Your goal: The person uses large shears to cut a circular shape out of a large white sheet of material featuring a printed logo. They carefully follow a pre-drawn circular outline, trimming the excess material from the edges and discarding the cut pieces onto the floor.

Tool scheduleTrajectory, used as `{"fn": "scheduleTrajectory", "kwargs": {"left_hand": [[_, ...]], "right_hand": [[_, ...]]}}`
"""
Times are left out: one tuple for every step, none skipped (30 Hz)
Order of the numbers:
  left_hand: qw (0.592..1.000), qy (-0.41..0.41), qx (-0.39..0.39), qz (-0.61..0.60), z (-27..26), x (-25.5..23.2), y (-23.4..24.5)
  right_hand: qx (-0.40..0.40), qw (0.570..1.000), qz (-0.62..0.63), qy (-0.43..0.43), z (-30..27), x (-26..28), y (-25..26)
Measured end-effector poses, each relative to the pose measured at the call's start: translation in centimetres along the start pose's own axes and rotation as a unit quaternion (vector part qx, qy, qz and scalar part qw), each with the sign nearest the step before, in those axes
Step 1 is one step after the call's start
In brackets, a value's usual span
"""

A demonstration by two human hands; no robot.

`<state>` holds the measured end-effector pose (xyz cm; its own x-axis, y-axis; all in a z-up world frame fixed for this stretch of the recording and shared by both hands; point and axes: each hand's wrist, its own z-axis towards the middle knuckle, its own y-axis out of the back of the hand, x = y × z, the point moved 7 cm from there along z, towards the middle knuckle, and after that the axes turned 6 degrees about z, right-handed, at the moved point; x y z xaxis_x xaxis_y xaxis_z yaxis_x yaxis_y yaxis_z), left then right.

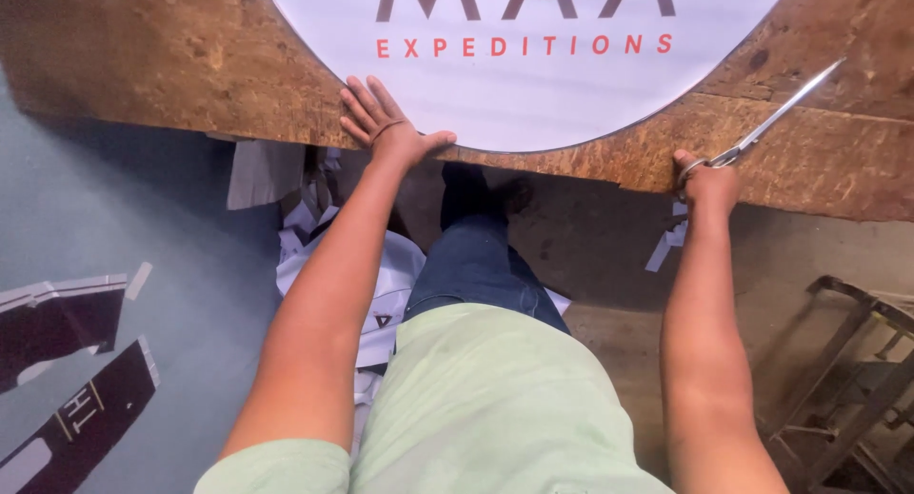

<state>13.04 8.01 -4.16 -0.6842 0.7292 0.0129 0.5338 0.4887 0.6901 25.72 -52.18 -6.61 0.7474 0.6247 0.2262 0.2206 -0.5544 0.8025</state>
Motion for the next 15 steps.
{"fn": "scheduleTrajectory", "kwargs": {"left_hand": [[1.000,-0.006,-0.004,0.002,-0.5,-0.2,0.5],[1.000,-0.013,-0.008,0.003,-0.9,-0.4,0.9],[1.000,-0.016,-0.010,0.004,-0.9,-0.5,0.9],[1.000,-0.013,-0.010,0.008,-0.9,-0.5,0.9],[1.000,-0.010,-0.009,0.013,-1.0,-0.4,0.8],[1.000,-0.013,-0.010,0.013,-0.8,-0.6,0.9],[1.000,-0.012,-0.010,0.017,-0.8,-0.5,0.9],[1.000,-0.012,-0.011,0.020,-0.9,-0.5,0.8],[1.000,-0.014,-0.010,0.021,-0.6,-0.4,0.6],[1.000,-0.011,-0.008,0.022,-0.4,-0.3,0.4],[1.000,-0.009,-0.007,0.022,-0.1,-0.3,0.2],[1.000,-0.010,-0.007,0.022,-0.2,-0.4,0.3],[1.000,-0.009,-0.003,0.018,-0.3,-0.4,0.4],[1.000,-0.008,0.001,0.015,-0.4,-0.4,0.6],[1.000,-0.011,0.001,0.016,-0.7,-0.5,0.8]], "right_hand": [[0.000,1.000,-0.011,0.022,0.3,-0.1,0.0],[0.000,0.999,-0.022,0.044,0.7,-0.2,-0.1],[-0.003,0.999,-0.020,0.043,1.3,-0.5,-0.2],[-0.001,0.999,-0.031,0.037,2.0,-0.9,-0.5],[0.002,0.999,-0.043,0.031,2.6,-1.4,-0.8],[0.000,0.999,-0.041,0.030,2.5,-1.0,-0.4],[0.010,0.998,-0.053,0.029,2.3,-0.8,-0.4],[0.020,0.997,-0.065,0.029,2.0,-0.6,-0.3],[0.019,0.997,-0.064,0.027,1.6,-0.4,0.0],[0.026,0.997,-0.068,0.029,1.2,-0.1,0.2],[0.032,0.996,-0.071,0.033,0.9,0.3,0.4],[0.031,0.997,-0.071,0.032,0.6,0.5,0.5],[0.027,0.997,-0.060,0.026,0.2,0.7,0.7],[0.024,0.998,-0.050,0.021,-0.1,0.9,0.9],[0.022,0.998,-0.049,0.019,1.3,-0.1,0.2]]}}
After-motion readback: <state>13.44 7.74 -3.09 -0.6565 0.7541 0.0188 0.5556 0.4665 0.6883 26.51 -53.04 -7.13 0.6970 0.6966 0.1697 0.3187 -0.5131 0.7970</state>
